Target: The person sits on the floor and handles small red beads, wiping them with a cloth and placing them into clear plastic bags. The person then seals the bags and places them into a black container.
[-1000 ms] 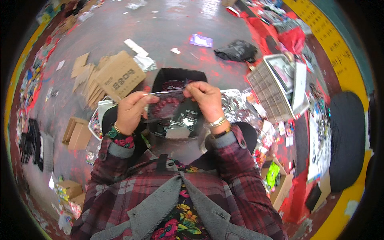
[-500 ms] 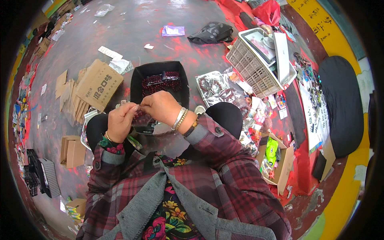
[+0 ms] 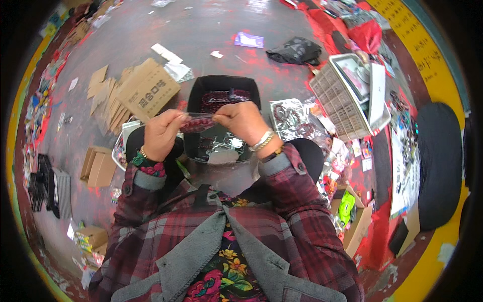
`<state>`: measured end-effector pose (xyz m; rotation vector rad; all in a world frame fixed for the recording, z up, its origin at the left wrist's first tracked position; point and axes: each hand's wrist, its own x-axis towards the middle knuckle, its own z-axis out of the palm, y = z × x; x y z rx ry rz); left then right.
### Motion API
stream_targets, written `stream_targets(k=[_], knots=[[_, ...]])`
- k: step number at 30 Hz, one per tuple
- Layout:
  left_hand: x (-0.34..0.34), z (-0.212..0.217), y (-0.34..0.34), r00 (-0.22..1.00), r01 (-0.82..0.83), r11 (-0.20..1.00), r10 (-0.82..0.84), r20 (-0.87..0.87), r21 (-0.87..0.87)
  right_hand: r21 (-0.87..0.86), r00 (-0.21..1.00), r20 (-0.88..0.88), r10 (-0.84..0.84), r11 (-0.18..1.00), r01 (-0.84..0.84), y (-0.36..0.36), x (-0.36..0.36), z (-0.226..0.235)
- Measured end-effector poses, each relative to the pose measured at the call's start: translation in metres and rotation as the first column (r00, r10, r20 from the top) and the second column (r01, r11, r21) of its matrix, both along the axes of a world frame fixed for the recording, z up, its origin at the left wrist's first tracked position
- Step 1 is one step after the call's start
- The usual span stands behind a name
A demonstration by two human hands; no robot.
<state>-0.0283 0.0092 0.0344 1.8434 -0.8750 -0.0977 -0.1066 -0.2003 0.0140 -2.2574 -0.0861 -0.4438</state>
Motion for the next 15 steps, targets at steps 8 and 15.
stream_targets(k=[8,15], knots=[[-0.004,0.007,0.006,0.87,-0.072,0.962,-0.068,-0.488,-0.262,0.157,0.984,-0.18,-0.013,0.987,0.042,-0.022,0.0,0.009],[0.004,0.032,0.018,0.639,-0.166,0.832,-0.317,-0.7,-0.529,0.756,0.899,-0.092,0.427,0.618,-0.216,-0.032,-0.005,0.005]])
